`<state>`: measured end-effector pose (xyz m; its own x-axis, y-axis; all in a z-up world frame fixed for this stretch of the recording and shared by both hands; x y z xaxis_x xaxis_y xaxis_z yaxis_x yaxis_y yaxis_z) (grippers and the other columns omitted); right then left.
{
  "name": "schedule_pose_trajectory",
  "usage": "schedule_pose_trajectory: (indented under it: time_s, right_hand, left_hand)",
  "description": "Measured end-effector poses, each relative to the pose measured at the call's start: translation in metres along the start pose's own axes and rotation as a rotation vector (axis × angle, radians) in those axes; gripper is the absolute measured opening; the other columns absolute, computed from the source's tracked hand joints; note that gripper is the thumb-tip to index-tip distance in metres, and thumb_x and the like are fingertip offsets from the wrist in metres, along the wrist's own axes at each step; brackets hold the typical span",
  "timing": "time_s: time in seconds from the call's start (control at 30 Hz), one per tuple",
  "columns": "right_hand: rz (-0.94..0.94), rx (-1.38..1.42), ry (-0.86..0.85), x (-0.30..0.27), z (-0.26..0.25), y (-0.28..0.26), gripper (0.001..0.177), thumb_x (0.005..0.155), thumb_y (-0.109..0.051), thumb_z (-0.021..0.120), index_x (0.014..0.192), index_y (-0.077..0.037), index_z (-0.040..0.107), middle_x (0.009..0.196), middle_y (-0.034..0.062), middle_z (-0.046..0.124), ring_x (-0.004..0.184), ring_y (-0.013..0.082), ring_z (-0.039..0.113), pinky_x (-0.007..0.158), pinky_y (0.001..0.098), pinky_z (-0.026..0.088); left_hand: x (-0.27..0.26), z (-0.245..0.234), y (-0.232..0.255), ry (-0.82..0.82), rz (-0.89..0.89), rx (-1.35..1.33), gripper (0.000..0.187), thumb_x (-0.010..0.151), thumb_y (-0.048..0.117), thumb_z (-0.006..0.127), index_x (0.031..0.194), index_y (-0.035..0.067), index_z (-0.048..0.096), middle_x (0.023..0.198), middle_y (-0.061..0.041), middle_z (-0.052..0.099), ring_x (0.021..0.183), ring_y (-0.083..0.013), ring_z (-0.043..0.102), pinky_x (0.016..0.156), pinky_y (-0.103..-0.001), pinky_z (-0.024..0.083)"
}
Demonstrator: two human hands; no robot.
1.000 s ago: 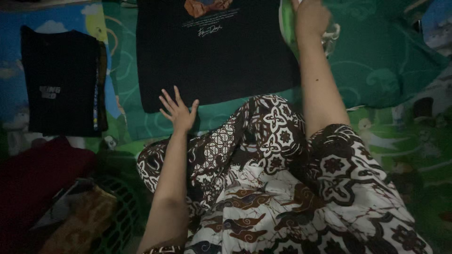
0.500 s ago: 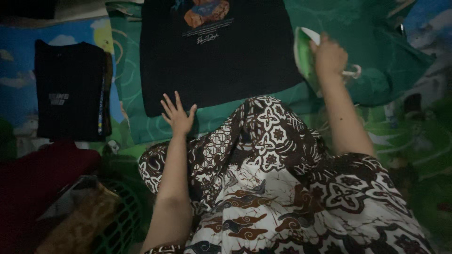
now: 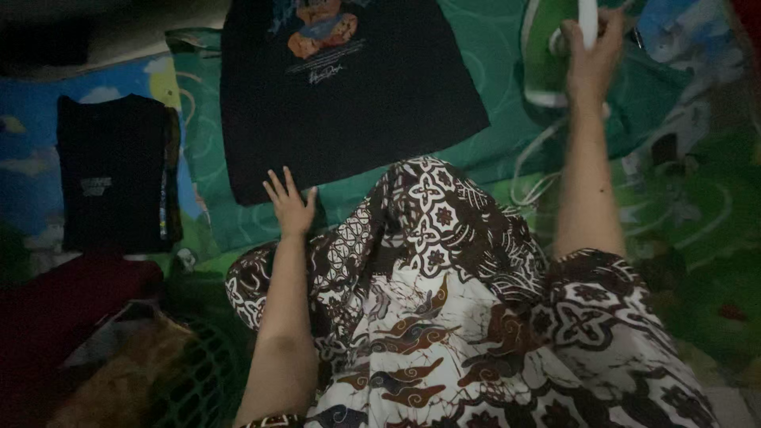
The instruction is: The person irons a black t-shirt laid on a green mat. They smooth the fabric, use a green and white iron to press the front and back, flip the shirt to iron both sides, and adjust the garment between passes.
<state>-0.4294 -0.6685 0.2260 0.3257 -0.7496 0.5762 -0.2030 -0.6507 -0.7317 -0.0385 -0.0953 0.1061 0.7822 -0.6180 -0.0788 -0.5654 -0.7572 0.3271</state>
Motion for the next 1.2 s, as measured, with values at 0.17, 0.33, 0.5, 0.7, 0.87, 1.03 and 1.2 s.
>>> schedule_pose_trajectory:
  time_s: [0.17, 0.33, 0.5, 0.7, 0.87, 1.03, 1.2]
  right_hand:
    - [0.037, 0.44, -0.037, -0.045, 0.026, 0.034, 0.037, 0.114, -0.008, 0.07, 0.14, -0.006, 0.045, 0.122, 0.0106, 0.056, 0.11, 0.0225, 0.057, 0.098, 0.0366, 0.046]
    - [0.418, 0.338, -0.059, -0.085, 0.041, 0.007, 0.044, 0.109, -0.017, 0.072, 0.14, -0.008, 0.041, 0.122, 0.0143, 0.059, 0.099, 0.0275, 0.054, 0.088, 0.041, 0.048]
    - [0.246, -0.023, -0.037, -0.075, 0.038, -0.012, 0.049, 0.114, -0.02, 0.069, 0.149, -0.009, 0.037, 0.14, 0.0223, 0.06, 0.132, 0.0381, 0.059, 0.109, 0.046, 0.047]
    - [0.092, -0.085, 0.269, -0.091, 0.035, -0.031, 0.051, 0.106, -0.011, 0.07, 0.145, -0.003, 0.039, 0.135, 0.0261, 0.056, 0.126, 0.0397, 0.058, 0.105, 0.0478, 0.047]
    - [0.459, -0.057, 0.076, -0.133, 0.068, -0.045, 0.028, 0.11, -0.011, 0.061, 0.136, -0.006, 0.053, 0.125, 0.018, 0.063, 0.108, 0.0308, 0.065, 0.096, 0.0379, 0.053]
    - [-0.024, -0.397, -0.237, -0.148, 0.11, -0.087, 0.062, 0.093, -0.01, 0.076, 0.144, 0.005, 0.044, 0.136, 0.0295, 0.054, 0.125, 0.0469, 0.05, 0.107, 0.051, 0.04]
    - [0.181, -0.587, -0.228, -0.148, 0.125, -0.044, 0.066, 0.091, -0.021, 0.08, 0.142, 0.009, 0.05, 0.123, 0.0283, 0.06, 0.115, 0.0473, 0.053, 0.101, 0.0539, 0.041]
  left_hand:
    - [-0.008, 0.006, -0.001, 0.073, 0.087, -0.03, 0.094, 0.099, 0.05, 0.067, 0.168, 0.011, 0.015, 0.171, -0.027, 0.002, 0.155, -0.0566, 0.002, 0.127, -0.06, 0.019]
    - [-0.012, 0.006, 0.004, 0.033, 0.058, -0.056, 0.097, 0.097, 0.048, 0.069, 0.167, 0.011, 0.014, 0.171, -0.027, 0.002, 0.154, -0.0568, 0.001, 0.126, -0.058, 0.018]
    - [-0.014, 0.0, 0.012, -0.022, 0.002, -0.01, 0.097, 0.095, 0.047, 0.069, 0.166, 0.013, 0.012, 0.172, -0.024, 0.001, 0.155, -0.0537, 0.001, 0.125, -0.056, 0.02]
    - [-0.014, 0.004, 0.0, 0.038, -0.039, -0.024, 0.079, 0.105, 0.049, 0.058, 0.168, 0.019, 0.022, 0.172, -0.025, 0.003, 0.157, -0.0508, 0.005, 0.125, -0.061, 0.023]
    - [0.009, 0.01, -0.04, 0.113, -0.211, -0.065, 0.068, 0.107, 0.053, 0.049, 0.165, 0.024, 0.03, 0.171, -0.024, 0.004, 0.156, -0.0511, 0.007, 0.12, -0.066, 0.023]
    - [0.032, -0.009, -0.089, 0.143, -0.291, -0.032, 0.065, 0.109, 0.052, 0.05, 0.164, 0.023, 0.032, 0.17, -0.026, 0.007, 0.155, -0.0514, 0.011, 0.117, -0.07, 0.025]
    - [0.045, -0.034, -0.121, 0.216, -0.387, -0.045, 0.058, 0.104, 0.044, 0.061, 0.152, 0.015, 0.046, 0.158, -0.025, 0.039, 0.14, -0.0499, 0.042, 0.114, -0.06, 0.039]
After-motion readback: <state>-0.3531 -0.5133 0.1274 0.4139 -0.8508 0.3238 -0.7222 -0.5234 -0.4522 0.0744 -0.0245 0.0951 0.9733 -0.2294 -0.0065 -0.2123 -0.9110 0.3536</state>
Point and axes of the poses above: each hand's wrist, its own x-axis towards the middle knuckle, its own z-axis out of the palm, y = z × x, the point moved 6 cm from there along x, towards the middle knuckle
